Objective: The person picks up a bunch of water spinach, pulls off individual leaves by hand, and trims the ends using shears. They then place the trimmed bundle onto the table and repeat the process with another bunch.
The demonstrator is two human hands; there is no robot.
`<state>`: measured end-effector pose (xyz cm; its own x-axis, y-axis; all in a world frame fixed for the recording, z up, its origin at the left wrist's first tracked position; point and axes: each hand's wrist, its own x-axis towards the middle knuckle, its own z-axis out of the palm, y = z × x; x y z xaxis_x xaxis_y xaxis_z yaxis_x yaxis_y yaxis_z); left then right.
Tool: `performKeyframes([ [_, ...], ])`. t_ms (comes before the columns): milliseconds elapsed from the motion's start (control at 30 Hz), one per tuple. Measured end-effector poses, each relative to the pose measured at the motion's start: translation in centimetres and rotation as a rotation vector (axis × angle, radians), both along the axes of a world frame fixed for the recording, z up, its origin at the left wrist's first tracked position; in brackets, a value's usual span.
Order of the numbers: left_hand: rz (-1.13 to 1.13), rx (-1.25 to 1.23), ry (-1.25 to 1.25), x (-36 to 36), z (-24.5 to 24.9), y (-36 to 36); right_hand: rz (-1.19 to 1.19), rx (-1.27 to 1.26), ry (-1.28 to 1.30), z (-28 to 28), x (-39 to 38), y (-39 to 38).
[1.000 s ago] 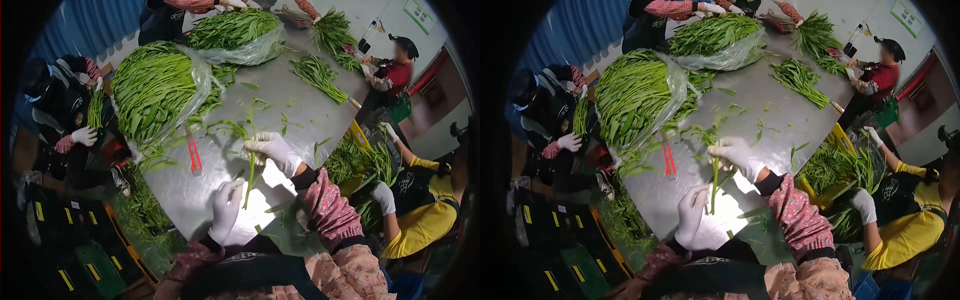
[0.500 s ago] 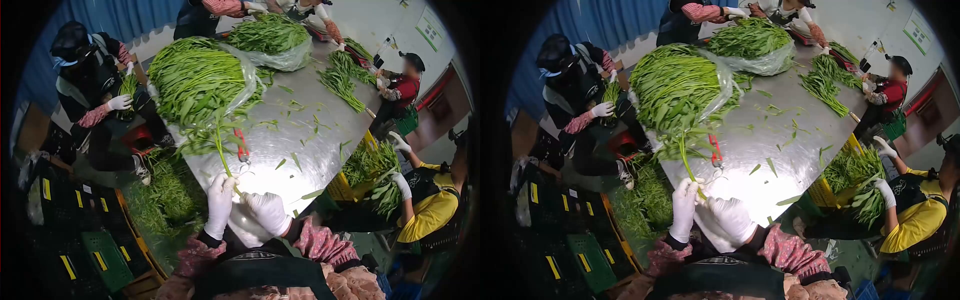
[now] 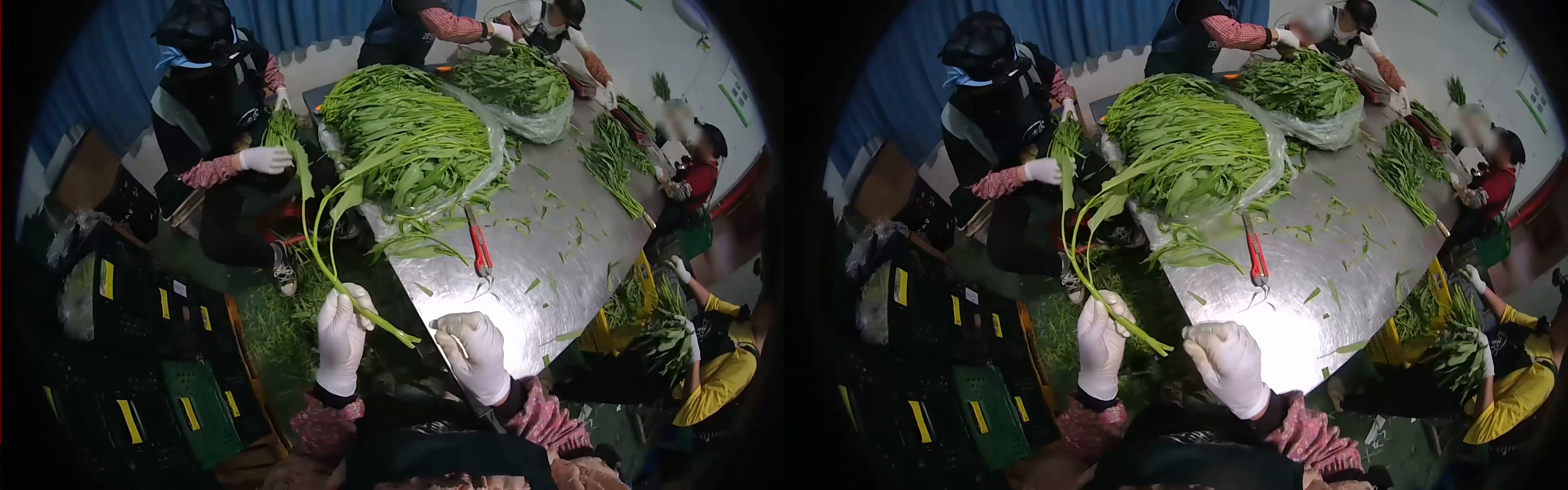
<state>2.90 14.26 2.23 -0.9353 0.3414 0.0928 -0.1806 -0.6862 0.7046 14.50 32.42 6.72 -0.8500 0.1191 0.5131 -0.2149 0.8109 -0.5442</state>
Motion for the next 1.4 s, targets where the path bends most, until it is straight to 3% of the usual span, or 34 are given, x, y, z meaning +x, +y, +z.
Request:
performKeyframes([
  [33, -0.032, 0.03, 0.007, 0.4, -0.1, 0.1, 0.063, -0.05, 0.135, 0.2, -0.8, 0.0],
  [133, 0.033, -0.051, 0.038, 2.0, -0.1, 1.4, 0.125, -0.217, -0.07, 2.4, -0.7, -2.2],
  [200, 0.031, -0.117, 0.083, 4.1, 0.3, 2.6, 0.07, -0.024, -0.057, 0.0, -0.2, -2.1],
  [333, 0.08, -0.328, 0.086, 6.0, 0.6, 3.5, 0.096, -0.257, -0.043, -1.0, 0.3, 1.1],
  [367, 0.109, -0.316, 0.046, 6.5, 1.0, 3.9, 0.049, -0.315, -0.152, -0.6, 0.9, 2.1],
  [467, 0.177, -0.734, 0.085, 8.4, -1.2, 3.4, -0.006, -0.389, -0.358, -2.2, 1.8, 6.0],
  [567, 0.646, -1.186, 0.925, 10.7, 0.6, 6.1, 0.211, -0.211, -0.251, -3.9, 3.0, 8.9],
  [667, 0.55, -1.617, 1.2, 12.8, 4.4, 8.3, 0.369, -0.205, -0.344, -4.7, 4.1, 10.2],
  [700, 0.479, -1.602, 1.257, 12.4, 3.5, 8.1, 0.416, -0.242, -0.369, -4.2, 3.9, 10.4],
  [733, 0.405, -1.6, 1.236, 12.2, 2.7, 7.6, 0.462, -0.281, -0.39, -3.6, 3.5, 10.6],
  [767, 0.331, -1.597, 1.221, 12.2, 2.0, 6.9, 0.53, -0.516, -0.786, -2.6, 2.5, 11.1],
  [800, 0.255, -1.588, 1.207, 12.0, 1.6, 6.5, 0.498, -0.616, -0.681, -3.4, 1.1, 11.7],
  [867, 0.361, -1.531, 1.086, 11.5, 1.4, 6.0, 0.424, -0.789, -0.473, -8.0, -2.9, 13.7],
  [933, 0.343, -1.485, 0.859, 10.7, 1.3, 4.9, -0.155, -0.437, -0.357, -11.5, -7.5, 16.4],
  [967, 0.247, -1.281, 0.625, 10.2, 1.6, 4.7, -0.254, -0.315, -0.304, -12.4, -9.1, 17.5],
  [1000, 0.194, -1.203, 0.553, 9.7, 1.4, 4.3, -0.344, -0.191, -0.254, -13.2, -10.4, 18.5],
  [1067, 0.11, -1.046, 0.402, 8.2, 0.7, 3.2, -0.425, -0.057, -0.313, -14.2, -12.6, 19.5],
  [1133, -0.041, -0.857, 0.094, 7.3, 1.6, 2.5, -0.438, 0.044, -0.313, -15.5, -13.6, 19.6],
  [1200, -0.053, -0.684, 0.064, 6.2, 1.9, 1.8, -0.446, 0.035, -0.51, -17.2, -14.5, 19.7],
  [1267, -0.085, -0.697, 0.044, 5.0, 1.5, 0.3, -0.57, -0.029, -0.557, -17.8, -14.8, 18.7],
  [1300, -0.103, -0.701, 0.035, 4.5, 1.2, -0.3, -0.411, -0.161, -0.587, -18.7, -14.4, 19.7],
  [1333, -0.084, -0.738, 0.008, 4.1, 1.0, -0.7, -0.35, -0.461, -0.643, -20.9, -14.3, 20.4],
  [1400, -0.055, -0.81, -0.04, 3.2, 0.6, -1.2, -0.3, -0.793, -0.661, -19.3, -11.6, 18.2],
])
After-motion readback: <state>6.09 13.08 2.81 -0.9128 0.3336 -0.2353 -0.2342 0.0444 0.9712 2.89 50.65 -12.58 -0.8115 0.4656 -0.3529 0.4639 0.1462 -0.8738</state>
